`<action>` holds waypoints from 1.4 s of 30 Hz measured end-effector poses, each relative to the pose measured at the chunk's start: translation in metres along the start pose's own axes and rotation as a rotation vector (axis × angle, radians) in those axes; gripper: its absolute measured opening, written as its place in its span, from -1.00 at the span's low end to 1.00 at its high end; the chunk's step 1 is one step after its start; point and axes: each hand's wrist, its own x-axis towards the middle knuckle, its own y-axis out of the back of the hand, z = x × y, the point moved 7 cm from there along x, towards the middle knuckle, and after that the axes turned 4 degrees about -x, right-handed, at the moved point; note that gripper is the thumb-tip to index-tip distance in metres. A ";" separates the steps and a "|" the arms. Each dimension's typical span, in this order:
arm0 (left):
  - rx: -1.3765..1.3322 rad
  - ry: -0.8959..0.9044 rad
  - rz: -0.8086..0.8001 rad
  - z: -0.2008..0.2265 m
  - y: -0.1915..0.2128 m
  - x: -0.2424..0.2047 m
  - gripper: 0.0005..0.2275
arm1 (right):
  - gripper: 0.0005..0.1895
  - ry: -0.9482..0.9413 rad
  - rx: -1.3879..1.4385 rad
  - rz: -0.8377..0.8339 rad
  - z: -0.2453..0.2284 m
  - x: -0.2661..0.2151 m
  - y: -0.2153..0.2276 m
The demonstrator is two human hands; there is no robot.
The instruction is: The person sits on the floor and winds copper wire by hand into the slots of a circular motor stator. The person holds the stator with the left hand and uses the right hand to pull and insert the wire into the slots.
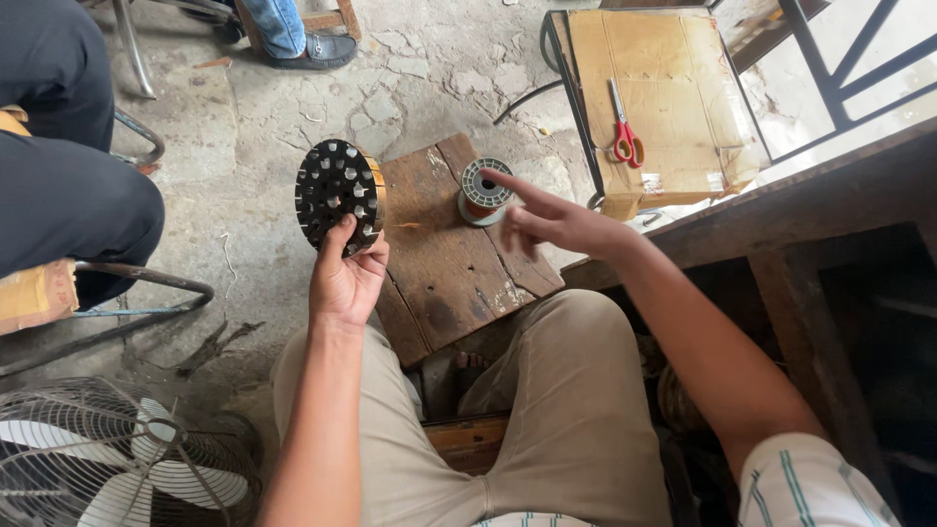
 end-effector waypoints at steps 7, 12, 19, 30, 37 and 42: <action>0.044 0.019 0.013 -0.005 -0.005 -0.002 -0.86 | 0.00 -0.326 -0.750 0.275 0.074 0.016 0.104; 0.104 0.004 0.064 -0.004 -0.006 -0.004 -0.79 | -0.04 -0.197 -0.726 0.388 0.059 0.084 0.128; 0.106 -0.004 0.047 0.001 -0.004 -0.004 -0.81 | -0.05 -0.058 -1.047 0.322 -0.014 0.118 0.080; 0.071 -0.060 0.040 0.020 -0.007 -0.009 -0.87 | -0.53 -0.204 -1.130 0.296 -0.112 -0.020 0.016; -0.009 -0.058 -0.043 0.028 -0.009 -0.011 -0.90 | -0.45 0.094 -1.011 0.728 -0.092 -0.137 0.022; 0.070 -0.085 0.045 0.040 0.001 -0.009 -0.84 | -0.21 -0.265 -1.043 0.777 0.019 -0.173 0.050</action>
